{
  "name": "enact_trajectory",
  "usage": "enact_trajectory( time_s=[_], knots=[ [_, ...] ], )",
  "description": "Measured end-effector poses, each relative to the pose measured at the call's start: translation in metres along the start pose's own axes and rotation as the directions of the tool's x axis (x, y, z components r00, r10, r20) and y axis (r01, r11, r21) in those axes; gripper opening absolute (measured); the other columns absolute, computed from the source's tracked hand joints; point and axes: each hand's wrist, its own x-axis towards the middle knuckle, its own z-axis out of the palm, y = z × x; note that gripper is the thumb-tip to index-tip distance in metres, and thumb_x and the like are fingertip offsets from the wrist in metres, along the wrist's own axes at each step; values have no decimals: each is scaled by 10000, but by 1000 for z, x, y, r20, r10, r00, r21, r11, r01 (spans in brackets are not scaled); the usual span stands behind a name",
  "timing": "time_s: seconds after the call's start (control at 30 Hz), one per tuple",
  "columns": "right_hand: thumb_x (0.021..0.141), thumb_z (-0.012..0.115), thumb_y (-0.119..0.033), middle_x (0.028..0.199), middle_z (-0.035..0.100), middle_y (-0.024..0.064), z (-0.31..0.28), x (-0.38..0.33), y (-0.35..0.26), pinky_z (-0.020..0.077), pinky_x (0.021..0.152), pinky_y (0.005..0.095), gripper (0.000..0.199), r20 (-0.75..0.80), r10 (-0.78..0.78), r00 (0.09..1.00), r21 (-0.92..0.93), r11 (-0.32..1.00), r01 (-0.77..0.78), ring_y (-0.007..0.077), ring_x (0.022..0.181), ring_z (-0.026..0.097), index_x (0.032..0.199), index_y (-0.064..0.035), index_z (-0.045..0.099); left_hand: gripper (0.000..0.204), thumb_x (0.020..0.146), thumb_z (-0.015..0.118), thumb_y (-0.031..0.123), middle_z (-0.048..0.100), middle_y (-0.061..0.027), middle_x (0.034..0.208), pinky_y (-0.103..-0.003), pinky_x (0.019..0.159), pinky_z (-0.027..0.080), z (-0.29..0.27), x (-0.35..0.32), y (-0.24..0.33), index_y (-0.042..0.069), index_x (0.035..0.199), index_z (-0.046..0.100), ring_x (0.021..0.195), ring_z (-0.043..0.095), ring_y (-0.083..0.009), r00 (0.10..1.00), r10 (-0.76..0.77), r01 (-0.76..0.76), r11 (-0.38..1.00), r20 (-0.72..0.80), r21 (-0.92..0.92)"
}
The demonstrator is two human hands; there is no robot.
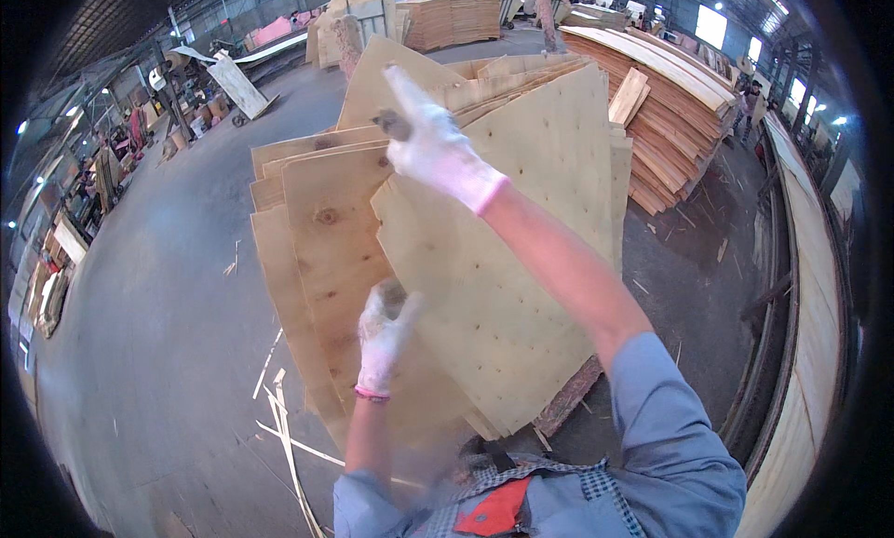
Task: The person assembles a large curved wooden structure by placing thin plywood sheets onto a metal frame. They use a hammer to drive nails into the sheets, securing them to the frame. The person repeatedly lifts, positions, and hammers multiple sheets, occasionally removing and replacing pieces to adjust alignment.
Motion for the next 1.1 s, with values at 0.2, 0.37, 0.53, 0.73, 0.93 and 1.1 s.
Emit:
enact_trajectory(
  time_s=[0.2, 0.37, 0.53, 0.73, 0.93, 1.1],
  knots=[
    [772, 598, 24, 1364, 590, 244, 22, -5, 16, 403, 1124, 411, 698, 270, -46, 962, -384, 911, 151, 356, 1276, 569, 1454, 3, 454, 481, 848, 753, 445, 721, -67, 809, -350, 716, 528, 14, 13, 37, 99, 1174, 678, 718, 674, -178, 959, -34, -31, 975, 281, 222],
    [817, 525, 136, 1376, 610, 176, -38, 1, 27, 561, 931, 369, 675, 483, 348, 804, 652, 470, -595, 304, 1162, 661, 1471, -4, 436, 704, 849, 735, 515, 692, -183, 1216, -426, 971, 497, 38, 5, 31, 30, 1340, 597, 1140, 659, -302, 923, 36, -218, 868, 382, 447],
    [760, 509, 140, 1544, 418, 197, -121, -73, 41, 496, 1077, 429, 805, 163, 468, 868, 892, 307, -333, 356, 1332, 532, 1531, 6, 321, 757, 868, 722, 490, 572, -260, 1386, -458, 1067, 433, 69, -32, -7, -24, 1391, 534, 1287, 559, -371, 954, 47, -126, 959, 298, 252],
    [881, 654, -81, 1486, 509, 172, -146, -333, 99, 526, 1023, 472, 685, 195, 909, 368, 807, 65, -587, 374, 1290, 569, 1505, -3, 381, 521, 917, 657, 345, 660, -261, 1061, -491, 828, 510, 82, -26, -57, -24, 1261, 529, 970, 658, -399, 960, -126, -34, 836, 251, 548],
    [868, 727, -92, 1284, 670, 167, -83, -549, 26, 549, 914, 367, 707, 130, 884, 448, 31, 448, -893, 250, 1162, 654, 1501, -41, 415, 531, 952, 604, 455, 608, -222, 600, -503, 587, 489, 147, -90, -14, -1, 680, 627, 598, 623, -433, 937, 239, -342, 771, 254, 537],
    [844, 734, -181, 1439, 489, 290, -44, -571, -20, 391, 1121, 475, 756, 49, 773, 633, -190, 629, -754, 416, 1300, 522, 1474, 56, 390, 375, 922, 659, 341, 590, -199, 569, -488, 547, 476, 190, -126, 14, 17, 733, 639, 567, 614, -413, 924, 248, -379, 709, 292, 595]
  ],
)
